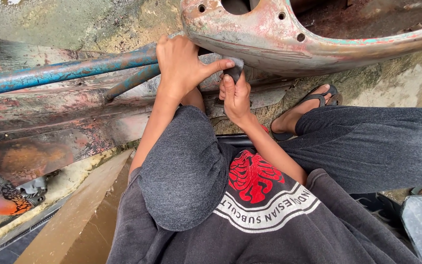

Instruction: Sanding and scraping a motorcycle body part to smooth the surface for repair or preparation.

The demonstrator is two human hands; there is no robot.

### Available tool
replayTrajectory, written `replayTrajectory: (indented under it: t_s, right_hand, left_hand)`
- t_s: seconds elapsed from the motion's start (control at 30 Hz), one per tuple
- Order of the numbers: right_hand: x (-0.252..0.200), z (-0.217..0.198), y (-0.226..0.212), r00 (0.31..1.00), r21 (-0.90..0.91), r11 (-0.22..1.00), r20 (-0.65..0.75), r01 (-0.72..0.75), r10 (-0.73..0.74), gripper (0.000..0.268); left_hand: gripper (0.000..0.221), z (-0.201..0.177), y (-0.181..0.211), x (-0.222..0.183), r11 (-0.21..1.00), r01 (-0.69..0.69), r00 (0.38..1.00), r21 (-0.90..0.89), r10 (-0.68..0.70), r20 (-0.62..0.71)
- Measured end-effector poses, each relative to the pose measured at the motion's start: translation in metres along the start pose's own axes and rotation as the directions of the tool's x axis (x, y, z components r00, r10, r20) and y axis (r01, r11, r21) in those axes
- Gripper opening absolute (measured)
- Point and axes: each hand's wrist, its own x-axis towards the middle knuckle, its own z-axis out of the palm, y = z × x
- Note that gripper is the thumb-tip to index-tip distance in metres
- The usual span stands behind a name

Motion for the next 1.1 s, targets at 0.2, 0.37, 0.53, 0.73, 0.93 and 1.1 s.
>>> replayTrajectory:
  t_s: [0.2,0.37,0.53,0.73,0.93,1.1]
  right_hand:
    - [0.008,0.002,-0.014,1.0,-0.13,0.991,0.003,0.031,-0.031,0.019]
    - [-0.007,0.003,0.007,1.0,-0.002,1.0,-0.016,-0.01,0.01,0.02]
    - [-0.011,0.004,0.004,0.999,0.023,0.999,-0.031,-0.026,0.027,0.019]
    - [-0.011,0.005,-0.009,0.999,-0.012,0.999,-0.032,-0.042,0.042,0.018]
    - [0.006,0.013,-0.044,0.999,-0.244,0.969,0.011,0.038,-0.036,0.022]
    - [-0.006,0.015,-0.028,0.999,-0.157,0.988,-0.035,-0.016,0.01,0.025]
  left_hand:
    - [0.089,-0.004,-0.002,0.004,0.997,-0.001,1.0,-0.079,0.0,-0.015]
    - [0.105,0.003,-0.01,0.0,0.998,-0.064,0.998,0.019,0.063,0.027]
    - [0.098,0.002,-0.007,0.0,0.997,-0.074,0.997,-0.012,0.074,-0.019]
    - [0.095,-0.002,-0.006,0.001,0.996,-0.086,0.995,-0.017,0.085,-0.044]
    - [0.073,-0.009,-0.002,0.001,0.986,-0.052,0.998,-0.16,0.046,-0.044]
    - [0.073,-0.007,-0.008,0.0,0.98,-0.115,0.993,-0.162,0.114,-0.013]
